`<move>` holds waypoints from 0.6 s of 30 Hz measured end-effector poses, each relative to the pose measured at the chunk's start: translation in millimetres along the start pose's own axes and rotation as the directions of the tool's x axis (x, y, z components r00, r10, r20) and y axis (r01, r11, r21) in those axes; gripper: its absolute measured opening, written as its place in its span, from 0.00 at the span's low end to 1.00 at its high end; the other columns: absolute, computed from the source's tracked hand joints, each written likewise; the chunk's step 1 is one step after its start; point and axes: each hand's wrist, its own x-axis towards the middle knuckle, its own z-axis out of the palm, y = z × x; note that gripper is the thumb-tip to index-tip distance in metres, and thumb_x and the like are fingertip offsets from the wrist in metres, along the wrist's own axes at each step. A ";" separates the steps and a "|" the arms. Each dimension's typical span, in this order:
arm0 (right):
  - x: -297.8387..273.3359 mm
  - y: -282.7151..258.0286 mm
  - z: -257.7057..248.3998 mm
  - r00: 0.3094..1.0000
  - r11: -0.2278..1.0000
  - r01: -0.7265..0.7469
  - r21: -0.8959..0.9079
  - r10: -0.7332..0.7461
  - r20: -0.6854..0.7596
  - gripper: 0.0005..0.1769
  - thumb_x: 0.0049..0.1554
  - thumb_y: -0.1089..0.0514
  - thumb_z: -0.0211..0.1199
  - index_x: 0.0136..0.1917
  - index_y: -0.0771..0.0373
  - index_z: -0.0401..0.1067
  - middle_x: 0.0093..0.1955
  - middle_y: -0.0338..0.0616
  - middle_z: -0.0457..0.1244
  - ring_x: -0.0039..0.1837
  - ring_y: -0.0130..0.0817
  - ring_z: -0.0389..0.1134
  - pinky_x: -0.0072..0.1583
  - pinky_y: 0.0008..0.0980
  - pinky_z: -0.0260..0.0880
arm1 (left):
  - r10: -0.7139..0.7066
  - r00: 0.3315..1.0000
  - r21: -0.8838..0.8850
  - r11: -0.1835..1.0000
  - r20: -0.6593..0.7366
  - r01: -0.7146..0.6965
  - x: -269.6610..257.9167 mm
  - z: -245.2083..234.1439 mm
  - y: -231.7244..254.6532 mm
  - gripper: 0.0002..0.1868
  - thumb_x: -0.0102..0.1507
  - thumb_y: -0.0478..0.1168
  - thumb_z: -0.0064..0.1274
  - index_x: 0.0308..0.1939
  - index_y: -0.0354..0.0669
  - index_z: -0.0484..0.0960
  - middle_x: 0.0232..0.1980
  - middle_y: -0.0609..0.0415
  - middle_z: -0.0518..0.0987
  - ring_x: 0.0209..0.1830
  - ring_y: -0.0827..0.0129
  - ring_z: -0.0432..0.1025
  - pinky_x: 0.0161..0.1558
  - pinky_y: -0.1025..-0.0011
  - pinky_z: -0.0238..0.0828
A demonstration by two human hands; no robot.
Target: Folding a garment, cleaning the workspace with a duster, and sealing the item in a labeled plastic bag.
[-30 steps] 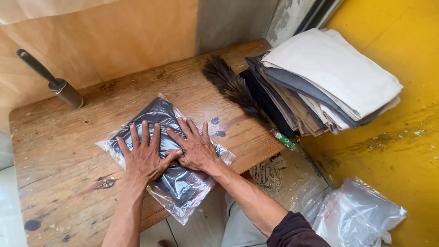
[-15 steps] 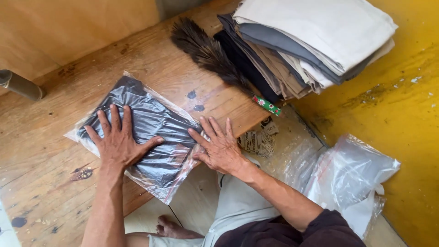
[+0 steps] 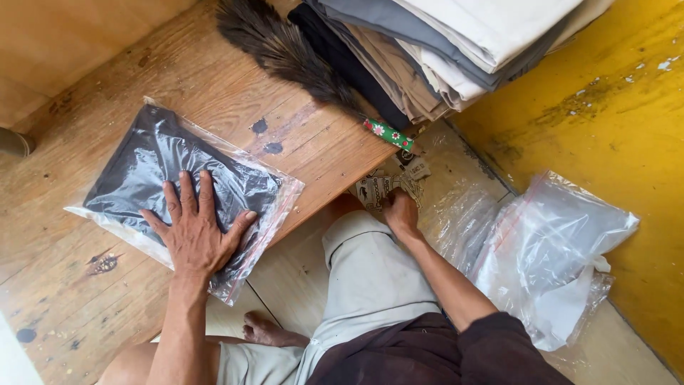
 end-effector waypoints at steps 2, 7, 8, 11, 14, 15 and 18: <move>14.7 -4.8 17.8 0.997 0.994 -0.061 -0.089 0.064 0.033 0.20 0.54 0.45 0.71 0.51 0.62 0.77 0.44 0.54 0.70 0.49 0.53 0.75 0.49 0.48 0.77 | -0.006 1.000 -0.001 1.000 -0.007 0.006 0.2 -3.4 2.7 0.58 0.57 0.82 0.37 0.82 0.56 0.51 0.84 0.41 0.51 0.84 0.41 0.39 0.71 0.27 0.24; 18.4 -40.4 32.8 0.970 0.944 -0.219 -0.248 0.238 0.046 0.49 0.41 0.29 0.77 0.59 0.66 0.63 0.59 0.59 0.60 0.60 0.59 0.69 0.58 0.55 0.75 | -0.011 1.000 0.000 1.000 -0.012 0.011 -0.3 -2.9 4.2 0.60 0.53 0.82 0.41 0.82 0.58 0.51 0.84 0.44 0.49 0.84 0.43 0.39 0.70 0.26 0.28; 15.4 -42.6 28.6 0.970 0.944 -0.218 -0.248 0.238 0.054 0.49 0.41 0.29 0.77 0.59 0.66 0.63 0.59 0.59 0.60 0.60 0.59 0.69 0.58 0.55 0.75 | -0.016 1.000 0.004 1.000 -0.008 0.016 0.3 -3.3 4.9 0.60 0.53 0.82 0.41 0.82 0.58 0.51 0.84 0.44 0.49 0.84 0.43 0.39 0.70 0.26 0.28; 8.7 -46.7 22.2 0.974 0.935 -0.208 -0.287 0.223 0.023 0.45 0.44 0.35 0.77 0.59 0.65 0.60 0.59 0.58 0.58 0.62 0.62 0.66 0.60 0.56 0.74 | -0.022 1.000 -0.016 1.000 -0.005 0.022 1.1 -3.8 4.8 0.61 0.52 0.83 0.42 0.82 0.60 0.50 0.84 0.45 0.49 0.83 0.43 0.39 0.70 0.26 0.28; 16.4 -28.8 33.3 0.954 0.926 -0.282 -0.250 0.299 0.030 0.43 0.47 0.38 0.77 0.60 0.66 0.59 0.61 0.58 0.58 0.64 0.62 0.65 0.62 0.55 0.73 | -0.018 1.000 -0.015 1.000 -0.024 0.018 0.6 -1.4 4.9 0.61 0.52 0.84 0.42 0.82 0.59 0.50 0.85 0.45 0.49 0.83 0.43 0.39 0.70 0.26 0.27; 22.7 -12.8 42.5 0.947 0.920 -0.315 -0.232 0.322 -0.009 0.43 0.46 0.38 0.77 0.59 0.65 0.58 0.60 0.58 0.58 0.63 0.61 0.66 0.60 0.55 0.74 | -0.014 0.999 -0.018 1.000 -0.030 0.013 -0.2 0.1 4.4 0.62 0.52 0.84 0.42 0.82 0.59 0.51 0.84 0.45 0.49 0.83 0.43 0.39 0.70 0.26 0.26; 20.9 -1.7 47.3 0.949 0.926 -0.314 -0.210 0.309 -0.056 0.36 0.48 0.44 0.74 0.57 0.65 0.57 0.56 0.56 0.61 0.58 0.60 0.70 0.55 0.54 0.76 | -0.011 0.999 -0.014 1.000 -0.044 0.011 1.6 5.6 -2.1 0.62 0.51 0.86 0.41 0.82 0.60 0.51 0.84 0.46 0.49 0.84 0.44 0.39 0.70 0.27 0.23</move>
